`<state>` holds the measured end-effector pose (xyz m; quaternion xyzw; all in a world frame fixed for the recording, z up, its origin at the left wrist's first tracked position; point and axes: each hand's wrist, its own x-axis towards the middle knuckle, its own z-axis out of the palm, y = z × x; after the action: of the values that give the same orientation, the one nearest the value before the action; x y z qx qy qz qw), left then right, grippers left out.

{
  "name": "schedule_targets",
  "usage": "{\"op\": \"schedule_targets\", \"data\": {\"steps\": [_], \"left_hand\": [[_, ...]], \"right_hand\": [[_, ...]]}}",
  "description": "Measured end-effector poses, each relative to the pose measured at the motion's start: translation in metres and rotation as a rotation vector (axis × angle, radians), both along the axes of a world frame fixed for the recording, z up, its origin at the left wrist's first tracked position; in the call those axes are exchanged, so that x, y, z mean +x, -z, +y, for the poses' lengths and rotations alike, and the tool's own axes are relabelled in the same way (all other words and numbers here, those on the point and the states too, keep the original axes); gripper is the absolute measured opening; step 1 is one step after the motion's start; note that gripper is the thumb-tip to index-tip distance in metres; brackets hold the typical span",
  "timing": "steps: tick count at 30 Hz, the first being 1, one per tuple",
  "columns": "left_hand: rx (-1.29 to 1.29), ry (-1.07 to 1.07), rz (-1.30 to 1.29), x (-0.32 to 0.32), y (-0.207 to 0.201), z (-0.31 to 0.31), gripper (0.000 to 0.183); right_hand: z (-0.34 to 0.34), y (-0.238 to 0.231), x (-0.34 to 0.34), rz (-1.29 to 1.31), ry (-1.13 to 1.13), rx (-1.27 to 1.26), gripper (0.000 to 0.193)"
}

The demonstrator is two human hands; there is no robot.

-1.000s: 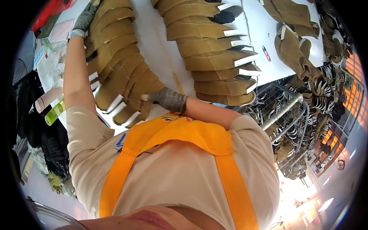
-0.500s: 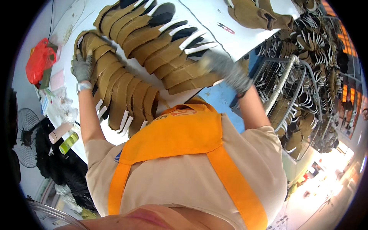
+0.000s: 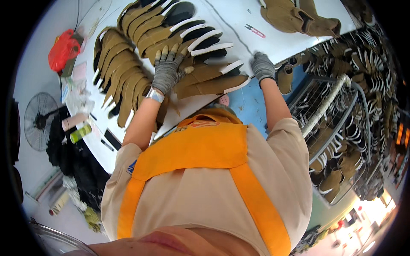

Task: The person organizes stacks of brown boot upper components on a white table, picking up individual pieces to align them before gathering the stacks and placing them into a nearby storage bin.

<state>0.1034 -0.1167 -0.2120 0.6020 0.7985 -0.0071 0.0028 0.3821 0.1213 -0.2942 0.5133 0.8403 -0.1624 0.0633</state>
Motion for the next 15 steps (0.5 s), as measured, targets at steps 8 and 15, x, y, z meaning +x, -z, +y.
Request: {"op": "schedule_targets", "data": {"steps": [8, 15], "left_hand": [[0.111, 0.030, -0.153, -0.034, 0.022, -0.002, 0.067], [0.157, 0.023, -0.026, -0.049, 0.005, 0.001, 0.046]], "right_hand": [[-0.057, -0.047, 0.090, 0.598, 0.199, -0.205, 0.026], [-0.285, -0.022, 0.360, 0.518, 0.521, -0.162, 0.039]]}}
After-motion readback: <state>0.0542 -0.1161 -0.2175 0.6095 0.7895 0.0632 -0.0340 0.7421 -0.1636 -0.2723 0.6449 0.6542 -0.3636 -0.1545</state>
